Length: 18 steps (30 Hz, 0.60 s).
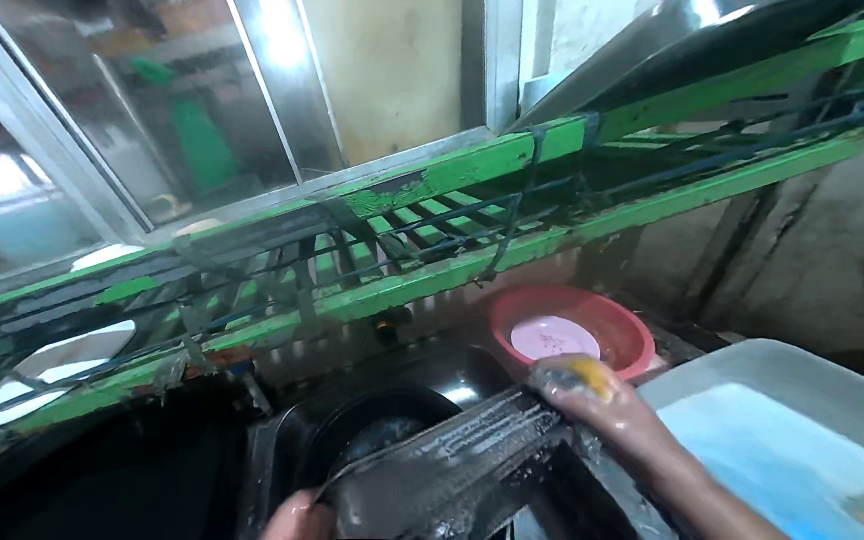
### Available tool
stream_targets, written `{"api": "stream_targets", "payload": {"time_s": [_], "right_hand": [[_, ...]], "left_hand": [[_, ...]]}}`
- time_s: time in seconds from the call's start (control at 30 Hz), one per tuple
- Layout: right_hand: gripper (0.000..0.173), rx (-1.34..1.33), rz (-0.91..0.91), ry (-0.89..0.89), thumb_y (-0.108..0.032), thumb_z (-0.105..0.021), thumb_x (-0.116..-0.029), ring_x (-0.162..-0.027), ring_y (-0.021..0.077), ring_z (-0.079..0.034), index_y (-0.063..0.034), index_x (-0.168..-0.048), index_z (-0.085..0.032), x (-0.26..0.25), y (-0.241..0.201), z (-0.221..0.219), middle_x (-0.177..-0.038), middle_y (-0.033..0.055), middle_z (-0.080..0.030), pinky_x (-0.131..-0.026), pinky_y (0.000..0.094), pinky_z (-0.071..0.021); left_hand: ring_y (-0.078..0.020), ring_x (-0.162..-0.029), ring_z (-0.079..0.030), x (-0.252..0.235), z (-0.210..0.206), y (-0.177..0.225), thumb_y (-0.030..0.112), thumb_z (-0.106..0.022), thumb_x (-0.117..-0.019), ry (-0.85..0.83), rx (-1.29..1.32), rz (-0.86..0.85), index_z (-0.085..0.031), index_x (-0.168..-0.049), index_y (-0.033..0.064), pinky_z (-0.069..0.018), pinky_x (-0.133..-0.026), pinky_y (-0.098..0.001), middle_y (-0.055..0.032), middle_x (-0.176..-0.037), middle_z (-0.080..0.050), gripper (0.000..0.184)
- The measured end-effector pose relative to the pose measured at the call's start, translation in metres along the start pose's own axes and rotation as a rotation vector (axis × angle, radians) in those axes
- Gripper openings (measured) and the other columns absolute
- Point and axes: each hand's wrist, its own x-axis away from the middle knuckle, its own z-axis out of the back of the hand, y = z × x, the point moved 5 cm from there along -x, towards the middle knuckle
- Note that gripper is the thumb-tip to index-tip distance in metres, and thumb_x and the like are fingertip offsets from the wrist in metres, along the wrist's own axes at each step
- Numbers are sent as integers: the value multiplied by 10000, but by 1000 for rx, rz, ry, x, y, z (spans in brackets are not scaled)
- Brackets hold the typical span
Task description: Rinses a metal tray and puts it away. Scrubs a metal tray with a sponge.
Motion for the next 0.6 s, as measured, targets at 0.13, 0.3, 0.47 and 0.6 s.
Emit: {"api": "stream_targets", "payload": {"time_s": [0.13, 0.3, 0.47, 0.6], "right_hand": [[406, -350, -167, 258, -238, -661, -845, -758, 61, -712, -85, -1214, -586, -8, -6, 3, -872, -26, -729, -685, 258, -620], [415, 187, 316, 13, -317, -776, -818, -943, 28, -683, -65, -1134, -684, 8, -86, -33, -1034, -16, -724, -829, 251, -596], [380, 377, 776, -257, -318, -784, -859, -1023, 204, -717, -135, -1178, -685, 50, -104, -95, -1074, 80, -752, -918, 407, -579], [434, 96, 212, -131, -276, -750, -846, -1028, 84, -684, -9, -1179, -673, 17, -38, -47, -1098, 42, -730, -924, 297, -571]], "left_hand": [[-15, -925, -721, -2, 19, -44, 415, -644, -968, 36, 223, 114, -770, -1008, 289, -600, -865, -260, 96, -963, -777, 183], [-121, -958, -660, -20, -6, -38, 173, -508, -1043, -367, -530, 375, -697, -1106, -63, -536, -908, -363, -107, -1012, -715, 310], [24, -775, -634, -13, -72, -12, 71, -454, -1038, -172, -318, 57, -665, -962, -50, -557, -764, -202, 15, -815, -669, 254], [65, -653, -600, -6, -55, -8, 50, -475, -1009, -61, -208, 73, -675, -842, 84, -534, -639, -164, 130, -704, -631, 263]]}}
